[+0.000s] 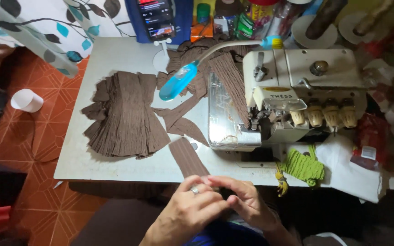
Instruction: The person is using an industrial overlock sewing machine to finish the edges of brown pleated fabric pieces, picking them up one by one from a stack.
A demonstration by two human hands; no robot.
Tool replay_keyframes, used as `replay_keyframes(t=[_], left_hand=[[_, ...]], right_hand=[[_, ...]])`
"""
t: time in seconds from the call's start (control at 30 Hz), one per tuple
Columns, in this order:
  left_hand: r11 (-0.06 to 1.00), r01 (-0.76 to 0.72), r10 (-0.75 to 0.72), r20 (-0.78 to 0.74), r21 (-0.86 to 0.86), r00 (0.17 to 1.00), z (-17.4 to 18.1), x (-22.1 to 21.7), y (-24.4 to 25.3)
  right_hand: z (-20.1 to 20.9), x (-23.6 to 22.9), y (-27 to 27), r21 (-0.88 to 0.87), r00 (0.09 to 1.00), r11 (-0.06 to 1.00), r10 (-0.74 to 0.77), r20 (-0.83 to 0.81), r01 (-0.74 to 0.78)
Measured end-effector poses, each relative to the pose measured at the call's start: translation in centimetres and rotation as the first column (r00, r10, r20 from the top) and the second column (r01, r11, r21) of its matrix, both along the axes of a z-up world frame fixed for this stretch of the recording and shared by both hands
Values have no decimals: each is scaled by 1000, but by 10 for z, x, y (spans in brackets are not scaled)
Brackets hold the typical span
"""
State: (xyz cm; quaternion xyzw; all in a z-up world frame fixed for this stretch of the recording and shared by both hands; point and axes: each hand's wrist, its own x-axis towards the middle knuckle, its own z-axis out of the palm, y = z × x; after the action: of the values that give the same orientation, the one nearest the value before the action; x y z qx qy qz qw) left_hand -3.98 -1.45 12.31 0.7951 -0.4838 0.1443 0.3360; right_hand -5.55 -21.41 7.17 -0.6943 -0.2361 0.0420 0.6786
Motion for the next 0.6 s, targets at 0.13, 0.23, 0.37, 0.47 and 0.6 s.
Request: replay_keyframes(t=[0.13, 0.23, 0.37, 0.47, 0.6], left_hand=[[990, 93, -95, -10, -102, 995, 22, 14, -19], [987, 35, -37, -11, -157, 999, 14, 51, -42], [982, -178, 176, -25, -61, 984, -39, 97, -74], [944, -323, 323, -13, -66, 946, -51, 109, -86], [975, -221, 215, -150, -29, 965, -36, 98, -84]], right_hand=[[-22, -24, -8, 616, 897, 787, 239, -373, 47], [-10, -22, -20, 381, 908, 914, 33, -417, 141], [-47, -15, -20, 197, 765, 883, -235, -599, 426], [-57, -10, -18, 178, 627, 795, -296, -721, 580], [-66, -11, -23, 181, 840, 874, -346, -419, 450]])
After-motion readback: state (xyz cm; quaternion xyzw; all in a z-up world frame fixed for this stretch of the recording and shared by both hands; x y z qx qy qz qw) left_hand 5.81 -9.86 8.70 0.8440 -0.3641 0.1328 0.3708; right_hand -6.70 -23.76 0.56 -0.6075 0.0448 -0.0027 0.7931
